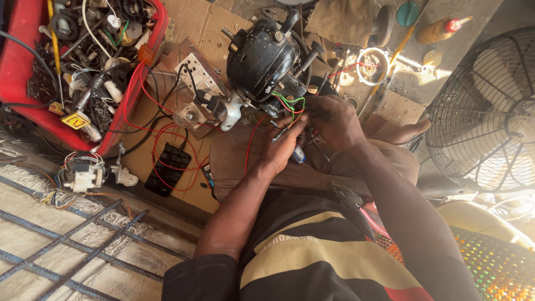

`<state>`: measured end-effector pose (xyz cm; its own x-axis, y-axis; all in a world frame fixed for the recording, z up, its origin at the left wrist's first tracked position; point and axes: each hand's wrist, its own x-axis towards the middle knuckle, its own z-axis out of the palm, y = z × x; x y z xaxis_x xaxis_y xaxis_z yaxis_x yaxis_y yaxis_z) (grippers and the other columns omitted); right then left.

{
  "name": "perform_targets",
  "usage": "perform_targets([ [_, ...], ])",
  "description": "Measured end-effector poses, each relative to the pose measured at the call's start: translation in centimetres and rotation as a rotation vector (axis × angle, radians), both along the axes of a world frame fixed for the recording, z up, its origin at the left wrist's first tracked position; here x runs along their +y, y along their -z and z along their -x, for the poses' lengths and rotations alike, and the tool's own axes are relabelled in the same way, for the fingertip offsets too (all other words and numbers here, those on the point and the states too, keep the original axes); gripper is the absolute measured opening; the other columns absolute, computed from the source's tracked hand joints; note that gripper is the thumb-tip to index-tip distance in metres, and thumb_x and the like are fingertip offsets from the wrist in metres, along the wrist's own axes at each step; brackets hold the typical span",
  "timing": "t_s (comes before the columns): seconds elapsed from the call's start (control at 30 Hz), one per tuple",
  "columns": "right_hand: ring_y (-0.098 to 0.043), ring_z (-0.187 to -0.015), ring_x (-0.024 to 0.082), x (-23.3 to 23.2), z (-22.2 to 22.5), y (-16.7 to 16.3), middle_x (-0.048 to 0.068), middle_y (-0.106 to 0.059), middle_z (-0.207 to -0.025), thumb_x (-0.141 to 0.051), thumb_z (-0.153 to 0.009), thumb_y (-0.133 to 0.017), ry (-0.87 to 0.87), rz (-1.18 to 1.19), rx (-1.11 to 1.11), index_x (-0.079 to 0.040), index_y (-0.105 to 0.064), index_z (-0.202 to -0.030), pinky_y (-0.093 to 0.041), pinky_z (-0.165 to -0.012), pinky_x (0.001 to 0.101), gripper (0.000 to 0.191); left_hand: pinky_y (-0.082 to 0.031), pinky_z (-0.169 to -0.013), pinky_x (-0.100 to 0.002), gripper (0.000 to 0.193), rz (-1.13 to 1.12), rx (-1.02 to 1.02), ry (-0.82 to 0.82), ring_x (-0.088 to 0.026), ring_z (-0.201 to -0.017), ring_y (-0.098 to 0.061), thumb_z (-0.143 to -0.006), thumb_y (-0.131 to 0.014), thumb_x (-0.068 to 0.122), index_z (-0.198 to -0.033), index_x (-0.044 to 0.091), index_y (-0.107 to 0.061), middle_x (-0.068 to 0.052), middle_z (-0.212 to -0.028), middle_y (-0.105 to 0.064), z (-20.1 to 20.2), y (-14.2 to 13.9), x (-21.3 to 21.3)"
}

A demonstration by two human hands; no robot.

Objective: The person sits on the floor and repairs a small electric motor, handling its wires and terminal components and fitting a cover part onto the motor body. They pick small parts from a red tray of assorted components and press and twist parts into place on the motor.

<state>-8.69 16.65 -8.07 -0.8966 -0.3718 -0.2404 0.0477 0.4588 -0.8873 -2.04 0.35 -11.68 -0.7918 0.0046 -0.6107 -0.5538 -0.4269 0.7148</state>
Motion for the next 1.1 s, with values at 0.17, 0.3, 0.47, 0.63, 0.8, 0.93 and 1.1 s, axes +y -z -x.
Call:
perform_targets([
  [0.17,-0.075,-0.102,0.016,0.5,0.0,2.5,0.007,-0.077,-0.109,0.006,-0.093,-0.065,0.075,0.046,-0.103,-0.004,-0.074,-0.118,-0.06,-0.089,0.0297,0.027,-0.05,-0.082,-0.018,0.026,0.274,0.251,-0.121,0.002,-0.097,-0.063,-0.096,-0.062,0.011,-0.121,0.008,-0.069,0.011,-0.109,-0.071,0.6,0.4,0.1],
  [0.3,-0.074,-0.098,0.014,1.1,0.0,3.2,0.007,-0.076,-0.105,0.006,-0.092,-0.065,0.082,0.093,-0.199,-0.003,-0.071,-0.112,-0.06,-0.085,0.0296,0.023,-0.046,-0.06,-0.026,0.022,0.111,0.012,-0.045,-0.006,-0.075,-0.059,-0.099,-0.065,0.013,-0.118,0.007,-0.073,0.002,-0.086,-0.067,0.7,0.7,0.9],
  [0.47,-0.07,-0.092,0.014,1.4,0.5,2.0,0.006,-0.076,-0.103,0.003,-0.089,-0.069,0.102,0.103,-0.341,-0.006,-0.07,-0.113,-0.056,-0.074,0.033,0.025,-0.046,-0.07,-0.022,0.02,0.299,0.267,-0.037,-0.002,-0.082,-0.057,-0.101,-0.07,0.013,-0.12,0.006,-0.074,0.005,-0.095,-0.069,1.0,1.6,1.3],
  [0.63,-0.073,-0.093,0.022,1.7,1.2,0.7,0.011,-0.075,-0.104,-0.014,-0.087,-0.079,0.073,-0.217,0.169,-0.008,-0.076,-0.11,-0.057,-0.082,0.0355,0.025,-0.04,-0.051,-0.023,0.012,0.189,0.041,-0.088,-0.004,-0.06,-0.052,-0.1,-0.072,0.019,-0.098,0.007,-0.071,0.004,-0.076,-0.062,1.0,1.1,1.8],
  [0.8,-0.076,-0.086,0.023,0.1,1.1,2.1,0.011,-0.078,-0.096,-0.029,-0.086,-0.081,0.231,-0.352,0.019,-0.014,-0.078,-0.106,-0.059,-0.079,0.0367,0.025,-0.044,-0.051,-0.022,0.012,0.042,0.001,-0.078,-0.004,-0.06,-0.055,-0.093,-0.075,0.018,-0.096,0.015,-0.063,0.006,-0.079,-0.062,0.4,-0.4,1.6],
  [0.93,-0.076,-0.086,0.026,-0.5,1.4,3.6,0.013,-0.077,-0.097,-0.023,-0.089,-0.075,0.07,-0.3,-0.084,-0.018,-0.08,-0.109,-0.058,-0.081,0.0389,0.021,-0.044,-0.054,-0.023,0.015,-0.113,0.021,-0.034,-0.005,-0.063,-0.056,-0.095,-0.078,0.018,-0.102,0.011,-0.068,0.004,-0.084,-0.065,0.0,-0.5,1.3],
  [1.1,-0.075,-0.091,0.027,0.5,2.2,3.0,0.013,-0.078,-0.104,-0.01,-0.086,-0.065,-0.275,-0.369,-0.137,-0.022,-0.079,-0.116,-0.057,-0.083,0.0399,0.036,-0.048,-0.057,-0.022,0.016,-0.239,-0.066,0.053,-0.006,-0.068,-0.063,-0.093,-0.075,0.019,-0.108,0.014,-0.071,0.005,-0.088,-0.069,-1.2,0.5,0.5],
])
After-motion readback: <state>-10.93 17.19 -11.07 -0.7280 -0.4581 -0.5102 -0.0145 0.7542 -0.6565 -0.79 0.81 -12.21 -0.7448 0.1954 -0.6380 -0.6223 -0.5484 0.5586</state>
